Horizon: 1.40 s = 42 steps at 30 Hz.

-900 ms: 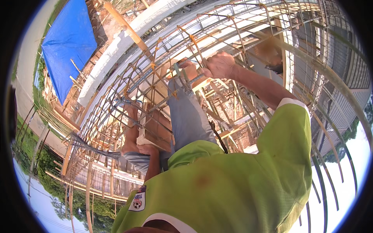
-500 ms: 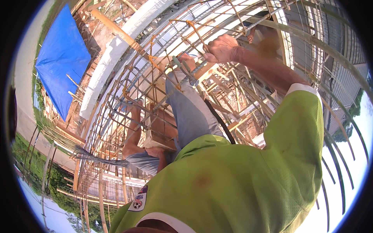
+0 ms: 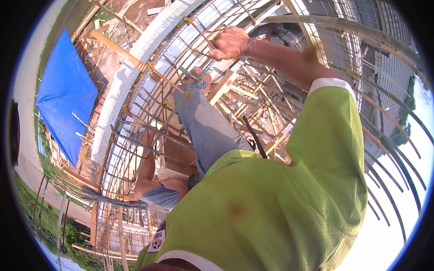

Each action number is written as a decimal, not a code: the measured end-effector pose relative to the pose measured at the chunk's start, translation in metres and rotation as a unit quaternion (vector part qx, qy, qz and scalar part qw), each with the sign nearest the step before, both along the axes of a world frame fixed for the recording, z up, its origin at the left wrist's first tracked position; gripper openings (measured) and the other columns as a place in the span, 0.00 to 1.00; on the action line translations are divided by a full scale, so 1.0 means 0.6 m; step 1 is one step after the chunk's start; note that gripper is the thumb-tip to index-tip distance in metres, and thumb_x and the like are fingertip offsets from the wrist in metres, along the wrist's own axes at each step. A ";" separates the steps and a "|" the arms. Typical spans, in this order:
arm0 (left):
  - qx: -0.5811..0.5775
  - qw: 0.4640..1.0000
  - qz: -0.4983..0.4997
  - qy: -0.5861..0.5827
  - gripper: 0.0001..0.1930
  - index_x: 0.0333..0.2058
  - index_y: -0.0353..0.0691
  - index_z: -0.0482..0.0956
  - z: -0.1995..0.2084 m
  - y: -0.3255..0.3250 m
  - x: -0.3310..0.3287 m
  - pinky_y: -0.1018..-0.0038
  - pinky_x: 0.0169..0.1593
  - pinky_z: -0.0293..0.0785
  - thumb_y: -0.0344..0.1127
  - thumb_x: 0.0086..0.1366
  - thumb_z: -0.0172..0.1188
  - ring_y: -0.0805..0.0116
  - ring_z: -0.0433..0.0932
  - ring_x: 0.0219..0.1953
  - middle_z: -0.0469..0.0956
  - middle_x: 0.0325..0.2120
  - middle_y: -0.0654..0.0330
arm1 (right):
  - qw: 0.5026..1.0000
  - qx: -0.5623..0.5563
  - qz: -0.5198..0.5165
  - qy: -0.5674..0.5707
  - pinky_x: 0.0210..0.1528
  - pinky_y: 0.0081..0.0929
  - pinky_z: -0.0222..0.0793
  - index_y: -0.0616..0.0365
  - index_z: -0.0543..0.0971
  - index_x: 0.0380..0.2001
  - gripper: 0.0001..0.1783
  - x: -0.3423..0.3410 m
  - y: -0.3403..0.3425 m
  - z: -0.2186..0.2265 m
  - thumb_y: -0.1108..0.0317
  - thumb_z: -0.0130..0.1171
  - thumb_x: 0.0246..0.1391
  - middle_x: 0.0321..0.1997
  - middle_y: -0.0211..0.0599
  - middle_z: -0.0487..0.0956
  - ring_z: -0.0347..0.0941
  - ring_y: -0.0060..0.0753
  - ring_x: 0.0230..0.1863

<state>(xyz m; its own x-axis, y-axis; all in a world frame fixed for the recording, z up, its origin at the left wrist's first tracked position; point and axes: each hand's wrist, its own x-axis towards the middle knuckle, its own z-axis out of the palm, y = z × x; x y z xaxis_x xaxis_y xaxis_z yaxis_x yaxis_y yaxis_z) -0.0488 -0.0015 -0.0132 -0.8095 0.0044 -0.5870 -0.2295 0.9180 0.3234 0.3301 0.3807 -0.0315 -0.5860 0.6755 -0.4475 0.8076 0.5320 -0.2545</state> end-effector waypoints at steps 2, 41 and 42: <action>0.022 0.999 0.046 0.004 0.25 0.50 0.25 0.74 0.003 0.003 0.003 0.56 0.45 0.78 0.43 0.73 0.37 0.47 0.78 0.45 0.77 0.47 0.42 | 0.998 -0.023 -0.020 -0.047 0.26 0.46 0.68 0.55 0.78 0.20 0.35 0.000 0.004 0.004 0.35 0.38 0.56 0.17 0.44 0.75 0.74 0.51 0.22; 0.223 0.966 -0.120 0.047 0.29 0.66 0.29 0.51 0.083 0.019 0.017 0.59 0.70 0.47 0.40 0.71 0.41 0.49 0.52 0.68 0.52 0.66 0.42 | 0.978 0.105 -0.154 0.093 0.21 0.40 0.67 0.52 0.81 0.29 0.38 -0.010 0.000 -0.011 0.26 0.43 0.53 0.12 0.34 0.74 0.74 0.41 0.17; 0.218 0.957 -0.185 0.058 0.32 0.68 0.30 0.48 0.110 0.038 0.020 0.58 0.71 0.42 0.40 0.71 0.43 0.49 0.48 0.70 0.47 0.68 0.41 | 0.973 0.120 -0.164 0.110 0.21 0.39 0.67 0.53 0.80 0.29 0.37 -0.009 -0.008 -0.008 0.27 0.45 0.53 0.13 0.35 0.74 0.74 0.40 0.17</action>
<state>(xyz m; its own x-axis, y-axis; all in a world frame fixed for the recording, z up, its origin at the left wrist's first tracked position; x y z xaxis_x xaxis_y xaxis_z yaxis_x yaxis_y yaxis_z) -0.0368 0.0211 0.0526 -0.7654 0.5263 -0.3704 0.1455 0.7021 0.6970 0.3246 0.3756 -0.0361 -0.3843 0.9121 -0.1428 0.8843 0.3192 -0.3407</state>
